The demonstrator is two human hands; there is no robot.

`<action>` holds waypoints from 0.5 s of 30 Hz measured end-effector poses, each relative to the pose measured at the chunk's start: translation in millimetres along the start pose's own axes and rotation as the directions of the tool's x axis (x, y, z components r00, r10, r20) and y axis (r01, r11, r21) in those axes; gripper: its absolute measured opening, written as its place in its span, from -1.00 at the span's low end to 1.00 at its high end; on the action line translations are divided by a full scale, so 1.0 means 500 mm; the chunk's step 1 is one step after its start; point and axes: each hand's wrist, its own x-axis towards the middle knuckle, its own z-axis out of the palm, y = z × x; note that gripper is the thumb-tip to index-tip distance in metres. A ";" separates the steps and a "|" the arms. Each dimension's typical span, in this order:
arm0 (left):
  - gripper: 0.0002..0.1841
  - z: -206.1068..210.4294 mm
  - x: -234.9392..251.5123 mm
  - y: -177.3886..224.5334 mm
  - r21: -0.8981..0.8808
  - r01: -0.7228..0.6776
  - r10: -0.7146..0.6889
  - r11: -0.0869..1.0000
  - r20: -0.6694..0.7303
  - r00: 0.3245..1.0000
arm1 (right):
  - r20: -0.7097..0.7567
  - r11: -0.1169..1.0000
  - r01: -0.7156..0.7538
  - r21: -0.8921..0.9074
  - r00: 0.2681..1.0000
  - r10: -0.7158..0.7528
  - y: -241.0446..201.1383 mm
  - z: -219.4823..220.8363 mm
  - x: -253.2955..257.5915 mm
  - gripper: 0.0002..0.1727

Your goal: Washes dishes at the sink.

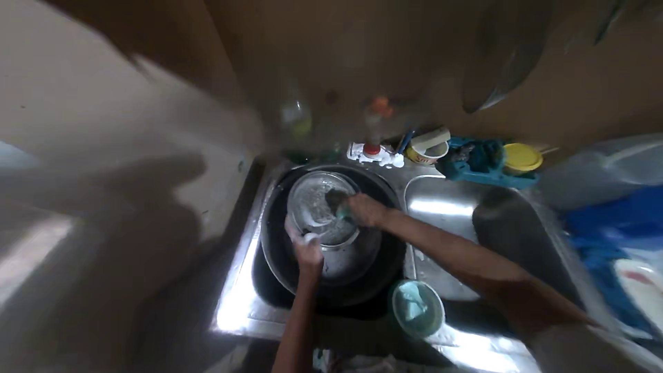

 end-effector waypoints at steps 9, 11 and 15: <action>-0.25 -0.022 0.005 0.061 0.282 0.062 -0.086 0.958 0.075 0.993 | -0.334 0.925 0.310 0.221 0.915 -0.227 -0.047 0.086 -0.005 -0.61; -0.24 -0.025 -0.002 0.077 0.309 0.068 -0.077 0.949 0.017 0.997 | -0.569 0.953 0.264 0.152 0.811 -0.133 -0.019 0.101 -0.012 -0.68; -0.31 -0.008 -0.016 0.107 0.432 0.050 -0.061 0.901 0.010 0.998 | -0.854 0.962 0.203 0.182 0.518 0.052 -0.004 0.050 0.019 -0.59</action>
